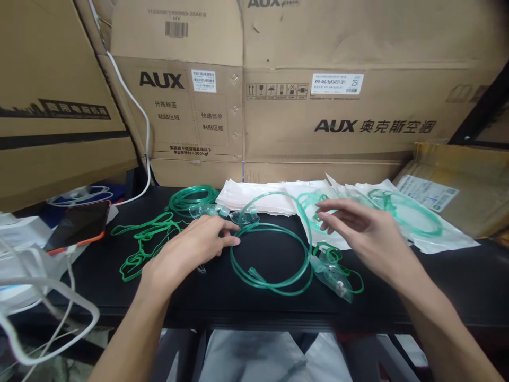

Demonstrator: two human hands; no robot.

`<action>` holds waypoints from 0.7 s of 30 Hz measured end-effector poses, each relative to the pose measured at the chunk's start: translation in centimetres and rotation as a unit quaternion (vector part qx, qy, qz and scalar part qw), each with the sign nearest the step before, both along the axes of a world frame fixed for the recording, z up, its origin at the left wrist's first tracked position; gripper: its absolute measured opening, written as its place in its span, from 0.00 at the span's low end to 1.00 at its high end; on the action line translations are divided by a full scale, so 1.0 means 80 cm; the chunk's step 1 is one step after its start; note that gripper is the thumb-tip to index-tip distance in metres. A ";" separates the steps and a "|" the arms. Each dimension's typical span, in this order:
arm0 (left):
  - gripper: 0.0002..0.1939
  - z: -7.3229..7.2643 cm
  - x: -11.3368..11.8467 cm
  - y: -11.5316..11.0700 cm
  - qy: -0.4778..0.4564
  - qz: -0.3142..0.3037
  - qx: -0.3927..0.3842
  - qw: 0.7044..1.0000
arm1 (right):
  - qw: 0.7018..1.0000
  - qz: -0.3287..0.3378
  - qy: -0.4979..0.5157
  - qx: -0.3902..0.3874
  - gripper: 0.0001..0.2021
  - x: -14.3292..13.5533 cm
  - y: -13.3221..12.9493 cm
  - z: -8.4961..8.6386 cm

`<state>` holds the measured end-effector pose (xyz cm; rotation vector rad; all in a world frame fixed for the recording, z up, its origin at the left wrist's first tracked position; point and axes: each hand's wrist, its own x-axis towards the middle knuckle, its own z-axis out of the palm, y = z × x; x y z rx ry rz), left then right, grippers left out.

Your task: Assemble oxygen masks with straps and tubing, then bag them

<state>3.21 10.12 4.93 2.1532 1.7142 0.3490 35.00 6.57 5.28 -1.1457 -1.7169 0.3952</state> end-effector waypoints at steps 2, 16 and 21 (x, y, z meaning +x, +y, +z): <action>0.18 -0.004 -0.005 0.001 -0.012 -0.011 -0.003 1.000 | 0.998 0.002 -0.061 0.015 0.09 -0.004 -0.001 -0.003; 0.24 0.025 0.013 -0.014 -0.063 -0.027 0.071 0.995 | 0.975 -0.031 -0.197 0.100 0.07 -0.017 -0.034 0.015; 0.24 0.028 0.015 -0.013 -0.102 -0.025 0.081 0.991 | 0.958 0.062 -0.271 0.071 0.07 -0.021 -0.060 0.018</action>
